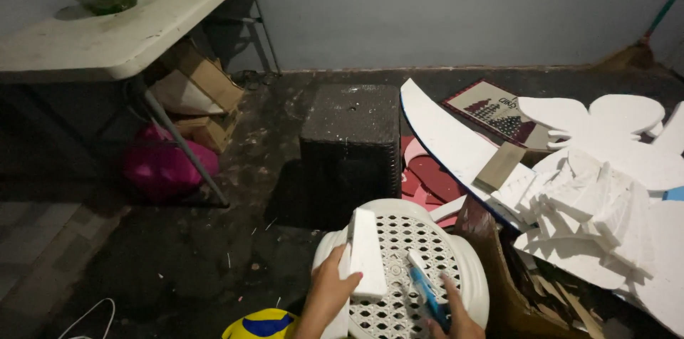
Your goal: Cutting and shaping small pieces of white foam using a utility knife.
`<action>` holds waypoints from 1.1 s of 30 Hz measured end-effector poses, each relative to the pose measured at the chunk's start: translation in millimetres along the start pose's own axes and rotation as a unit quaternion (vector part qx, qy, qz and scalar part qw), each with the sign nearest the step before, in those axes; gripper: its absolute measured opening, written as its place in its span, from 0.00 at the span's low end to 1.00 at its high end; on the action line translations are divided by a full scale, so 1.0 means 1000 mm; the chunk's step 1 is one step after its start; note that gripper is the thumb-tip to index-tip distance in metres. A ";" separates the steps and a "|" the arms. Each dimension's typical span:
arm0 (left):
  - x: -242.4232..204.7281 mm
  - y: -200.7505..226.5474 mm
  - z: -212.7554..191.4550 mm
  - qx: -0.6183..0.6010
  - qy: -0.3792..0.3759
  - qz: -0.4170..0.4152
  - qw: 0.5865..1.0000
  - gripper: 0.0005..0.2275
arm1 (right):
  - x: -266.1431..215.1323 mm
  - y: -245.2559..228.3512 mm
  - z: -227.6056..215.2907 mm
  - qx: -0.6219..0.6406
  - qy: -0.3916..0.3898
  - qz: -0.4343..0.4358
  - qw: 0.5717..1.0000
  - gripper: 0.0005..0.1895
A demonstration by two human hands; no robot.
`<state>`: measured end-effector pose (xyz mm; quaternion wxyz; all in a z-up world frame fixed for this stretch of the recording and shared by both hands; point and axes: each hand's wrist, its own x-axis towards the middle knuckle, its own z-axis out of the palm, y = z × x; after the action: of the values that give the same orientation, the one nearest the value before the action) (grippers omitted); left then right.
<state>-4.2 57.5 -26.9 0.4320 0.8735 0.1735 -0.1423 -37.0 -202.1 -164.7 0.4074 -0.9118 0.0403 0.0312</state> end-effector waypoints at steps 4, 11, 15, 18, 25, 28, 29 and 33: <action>0.006 -0.033 0.017 -0.017 0.020 0.017 1.000 0.29 | -0.003 0.024 -0.002 -0.004 -0.093 -0.019 0.996 0.29; 0.008 -0.038 0.021 -0.008 0.011 -0.002 1.000 0.29 | 0.053 0.190 -0.001 -0.059 0.139 -0.075 0.986 0.38; 0.015 -0.050 0.038 0.023 0.036 0.054 0.998 0.28 | 0.096 0.254 0.036 0.053 -0.303 -0.109 0.945 0.32; 0.003 -0.031 0.032 0.057 0.008 0.012 0.998 0.29 | 0.134 0.369 0.068 0.293 -0.166 0.318 0.886 0.21; 0.004 -0.028 0.041 0.076 0.017 -0.007 0.997 0.29 | 0.040 0.204 -0.018 -0.026 0.090 0.062 0.994 0.33; 0.010 -0.037 0.057 0.051 0.002 -0.002 0.999 0.29 | 0.048 0.206 -0.011 -0.030 -0.130 0.113 0.984 0.21; 0.015 -0.046 0.068 0.036 0.028 0.043 0.998 0.29 | 0.048 0.219 -0.009 -0.102 0.004 0.125 0.987 0.24; 0.006 -0.036 0.070 0.097 0.033 0.070 0.992 0.27 | 0.030 0.183 -0.031 -0.093 0.130 0.104 0.982 0.23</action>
<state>-20.8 22.9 -95.8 0.3478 0.9257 0.1110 -0.0991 -24.8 -347.7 -282.2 0.3066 -0.9330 0.1838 -0.0416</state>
